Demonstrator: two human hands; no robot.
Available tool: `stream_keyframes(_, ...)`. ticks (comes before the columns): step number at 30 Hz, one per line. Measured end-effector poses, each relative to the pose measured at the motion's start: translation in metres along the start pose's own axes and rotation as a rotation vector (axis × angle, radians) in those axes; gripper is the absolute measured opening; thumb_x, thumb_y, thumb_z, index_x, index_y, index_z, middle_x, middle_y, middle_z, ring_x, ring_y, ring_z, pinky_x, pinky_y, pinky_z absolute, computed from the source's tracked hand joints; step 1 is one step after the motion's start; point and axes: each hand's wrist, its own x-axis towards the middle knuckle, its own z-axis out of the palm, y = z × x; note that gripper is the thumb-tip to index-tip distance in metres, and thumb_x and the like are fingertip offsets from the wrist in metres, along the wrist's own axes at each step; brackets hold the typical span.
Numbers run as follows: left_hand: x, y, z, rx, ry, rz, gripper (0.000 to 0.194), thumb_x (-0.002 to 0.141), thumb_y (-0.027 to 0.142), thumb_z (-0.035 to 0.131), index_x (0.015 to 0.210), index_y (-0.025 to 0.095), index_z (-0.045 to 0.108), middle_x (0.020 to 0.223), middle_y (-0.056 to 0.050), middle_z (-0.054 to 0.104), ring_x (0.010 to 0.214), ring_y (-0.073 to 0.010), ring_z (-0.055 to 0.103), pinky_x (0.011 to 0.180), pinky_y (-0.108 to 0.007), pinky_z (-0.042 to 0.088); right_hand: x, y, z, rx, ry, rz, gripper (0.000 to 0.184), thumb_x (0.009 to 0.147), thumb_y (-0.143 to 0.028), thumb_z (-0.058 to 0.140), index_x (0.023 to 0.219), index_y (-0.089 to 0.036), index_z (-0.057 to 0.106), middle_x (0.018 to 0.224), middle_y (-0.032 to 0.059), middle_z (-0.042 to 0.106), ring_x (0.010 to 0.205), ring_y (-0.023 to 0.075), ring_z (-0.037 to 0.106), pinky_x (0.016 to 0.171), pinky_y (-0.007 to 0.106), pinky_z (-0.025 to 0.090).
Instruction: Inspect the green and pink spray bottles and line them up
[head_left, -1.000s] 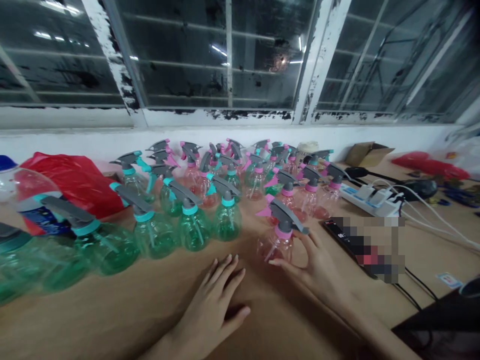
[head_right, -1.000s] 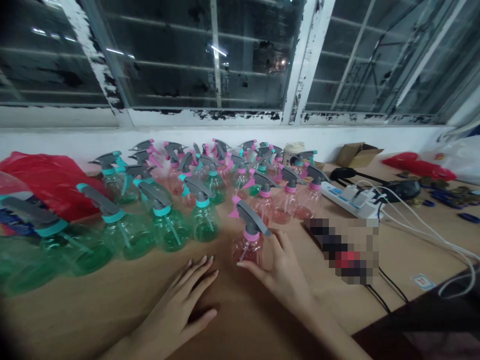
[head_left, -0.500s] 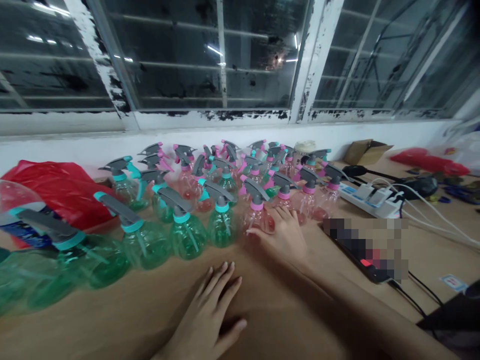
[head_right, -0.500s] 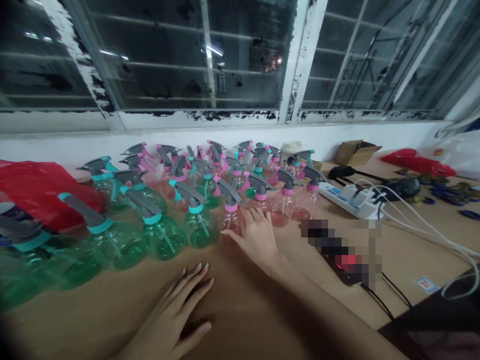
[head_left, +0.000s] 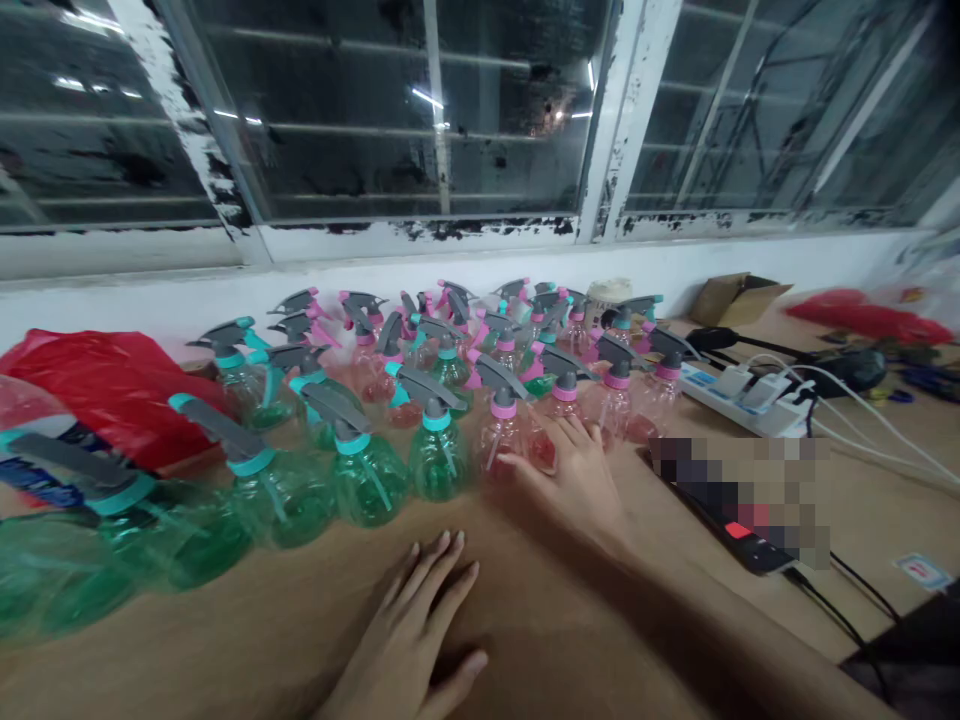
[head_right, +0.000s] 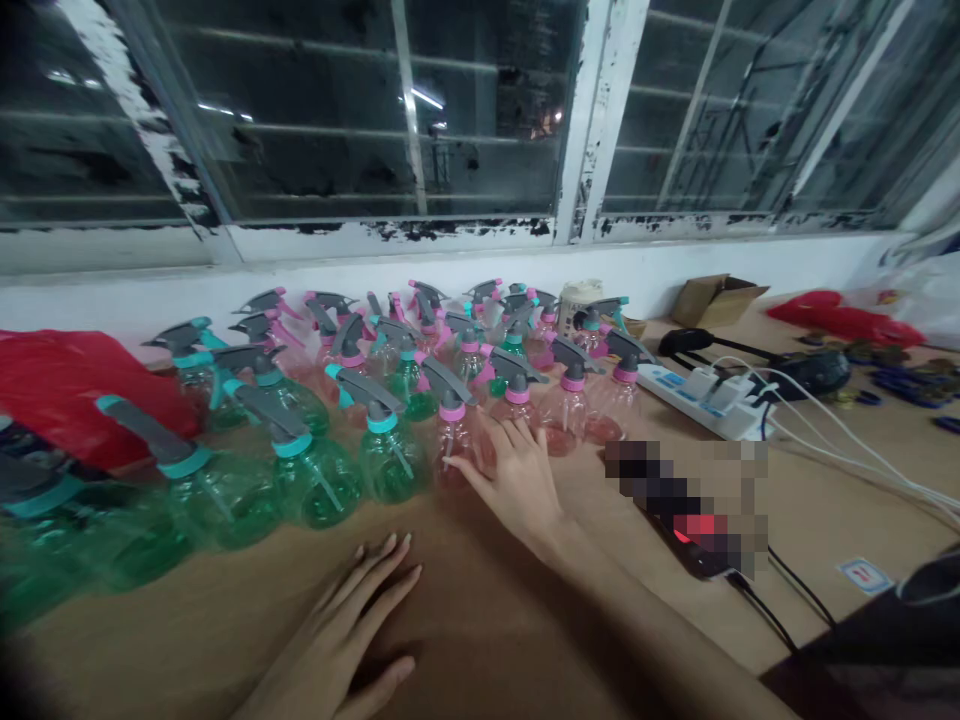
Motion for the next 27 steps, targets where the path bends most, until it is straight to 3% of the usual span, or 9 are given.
stream_keyframes(4, 0.000, 0.000, 0.000, 0.014, 0.020, 0.012, 0.058, 0.092, 0.045, 0.053, 0.142, 0.022, 0.036, 0.148, -0.007, 0.034, 0.130, -0.0293, 0.040, 0.102, -0.046, 0.040, -0.004, 0.008, -0.007, 0.135, 0.027, 0.032, 0.045, 0.084, -0.048, 0.059, 0.117, -0.017, 0.060, 0.108, 0.0117, 0.068, 0.102, 0.0300, 0.058, 0.092, 0.048, 0.040)
stream_keyframes(10, 0.002, -0.001, 0.000, 0.029, 0.017, 0.019, 0.057, 0.091, 0.046, 0.054, 0.140, 0.021, 0.039, 0.148, -0.008, 0.035, 0.129, -0.0297, 0.041, 0.100, -0.047, 0.042, 0.008, -0.002, 0.000, 0.233, 0.028, 0.089, 0.047, 0.084, -0.048, 0.058, 0.121, -0.019, 0.056, 0.113, 0.0101, 0.065, 0.106, 0.0237, 0.059, 0.090, 0.037, 0.047)
stream_keyframes(17, 0.000, 0.000, -0.002, -0.057, 0.023, -0.014, 0.057, 0.090, 0.044, 0.056, 0.140, 0.022, 0.040, 0.147, -0.008, 0.037, 0.130, -0.0304, 0.039, 0.103, -0.048, 0.038, 0.024, -0.010, 0.009, 0.222, 0.050, 0.139, 0.040, 0.082, -0.049, 0.060, 0.102, -0.015, 0.063, 0.102, 0.0121, 0.067, 0.102, 0.0282, 0.058, 0.089, 0.042, 0.046)
stream_keyframes(27, 0.000, 0.002, -0.001, -0.066, -0.011, -0.032, 0.057, 0.090, 0.043, 0.057, 0.140, 0.021, 0.040, 0.147, -0.010, 0.036, 0.131, -0.0311, 0.038, 0.101, -0.050, 0.039, 0.018, -0.008, -0.009, 0.151, 0.061, 0.156, 0.042, 0.082, -0.047, 0.060, 0.109, -0.014, 0.065, 0.112, 0.0140, 0.066, 0.109, 0.0328, 0.055, 0.091, 0.047, 0.045)
